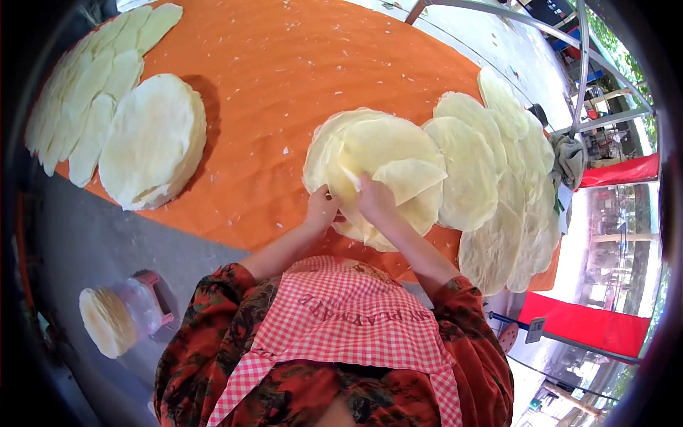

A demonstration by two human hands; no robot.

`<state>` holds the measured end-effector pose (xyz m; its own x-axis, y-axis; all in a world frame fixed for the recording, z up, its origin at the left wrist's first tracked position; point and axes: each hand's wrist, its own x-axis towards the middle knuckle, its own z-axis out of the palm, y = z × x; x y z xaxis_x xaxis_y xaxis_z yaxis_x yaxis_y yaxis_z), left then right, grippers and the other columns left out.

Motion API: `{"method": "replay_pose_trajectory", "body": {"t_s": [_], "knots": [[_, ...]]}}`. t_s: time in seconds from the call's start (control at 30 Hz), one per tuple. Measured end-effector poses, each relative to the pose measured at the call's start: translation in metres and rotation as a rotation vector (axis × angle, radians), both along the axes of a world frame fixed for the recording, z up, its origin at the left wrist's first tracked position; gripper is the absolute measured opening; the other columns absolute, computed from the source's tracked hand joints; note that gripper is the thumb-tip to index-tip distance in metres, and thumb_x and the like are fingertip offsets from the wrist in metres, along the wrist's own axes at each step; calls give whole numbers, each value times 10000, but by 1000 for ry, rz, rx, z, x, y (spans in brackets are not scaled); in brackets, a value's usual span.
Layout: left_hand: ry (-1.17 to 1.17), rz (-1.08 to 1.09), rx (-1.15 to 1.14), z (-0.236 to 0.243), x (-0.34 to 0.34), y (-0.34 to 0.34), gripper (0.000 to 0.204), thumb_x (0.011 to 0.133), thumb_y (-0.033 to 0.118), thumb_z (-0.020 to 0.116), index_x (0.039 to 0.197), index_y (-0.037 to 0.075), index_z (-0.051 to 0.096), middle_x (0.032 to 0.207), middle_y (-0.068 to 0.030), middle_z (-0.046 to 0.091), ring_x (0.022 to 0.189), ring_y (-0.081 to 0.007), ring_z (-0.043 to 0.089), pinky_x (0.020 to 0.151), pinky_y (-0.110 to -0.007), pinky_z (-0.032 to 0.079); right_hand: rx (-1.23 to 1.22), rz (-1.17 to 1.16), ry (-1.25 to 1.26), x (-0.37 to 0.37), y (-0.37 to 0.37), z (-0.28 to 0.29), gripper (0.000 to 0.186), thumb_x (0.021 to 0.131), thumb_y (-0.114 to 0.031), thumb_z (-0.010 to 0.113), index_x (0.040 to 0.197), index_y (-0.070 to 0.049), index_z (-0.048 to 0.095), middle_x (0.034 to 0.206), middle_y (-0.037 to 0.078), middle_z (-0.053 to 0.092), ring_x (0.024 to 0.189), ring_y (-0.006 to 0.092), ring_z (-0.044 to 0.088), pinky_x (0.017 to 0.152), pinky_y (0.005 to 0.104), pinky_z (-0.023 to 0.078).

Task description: The person peels thin dough sheets from a large overlapping arrangement on a table and stacks them into several distinct piles by hand.

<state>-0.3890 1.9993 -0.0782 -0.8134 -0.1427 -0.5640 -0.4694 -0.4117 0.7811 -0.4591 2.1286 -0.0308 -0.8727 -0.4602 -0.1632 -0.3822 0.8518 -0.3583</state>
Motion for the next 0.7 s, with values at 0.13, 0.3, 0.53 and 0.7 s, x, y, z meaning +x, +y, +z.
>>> {"method": "replay_pose_trajectory", "body": {"t_s": [0.13,0.3,0.53,0.7], "knots": [[143,-1,-21,2,7,13,255,893,44,498,1139,-23,498,944,-147,621,743,-254,669,559,-330,585,-2,115,29,-3,-9,27,173,784,-85,545,935,-4,524,761,238,629,763,387,635,670,496,480],[174,-63,3,11,5,25,287,953,108,487,1223,16,462,1039,-88,584,790,-205,647,573,-300,583,-275,-138,-356,-14,-25,28,306,742,-208,618,951,15,589,886,225,644,844,359,642,737,437,503],[458,-93,-103,6,8,13,282,947,213,530,1176,51,505,1036,-80,588,842,-160,601,699,-316,525,-261,-132,-218,-99,-10,154,322,722,-179,662,944,38,579,790,132,623,630,224,629,475,364,501],[223,195,240,-14,9,-32,260,941,244,518,1132,68,530,1045,-73,591,895,-172,587,764,-344,508,-449,-93,-208,-89,-12,301,300,752,-216,637,946,12,629,788,44,639,633,127,612,500,260,457]]}}
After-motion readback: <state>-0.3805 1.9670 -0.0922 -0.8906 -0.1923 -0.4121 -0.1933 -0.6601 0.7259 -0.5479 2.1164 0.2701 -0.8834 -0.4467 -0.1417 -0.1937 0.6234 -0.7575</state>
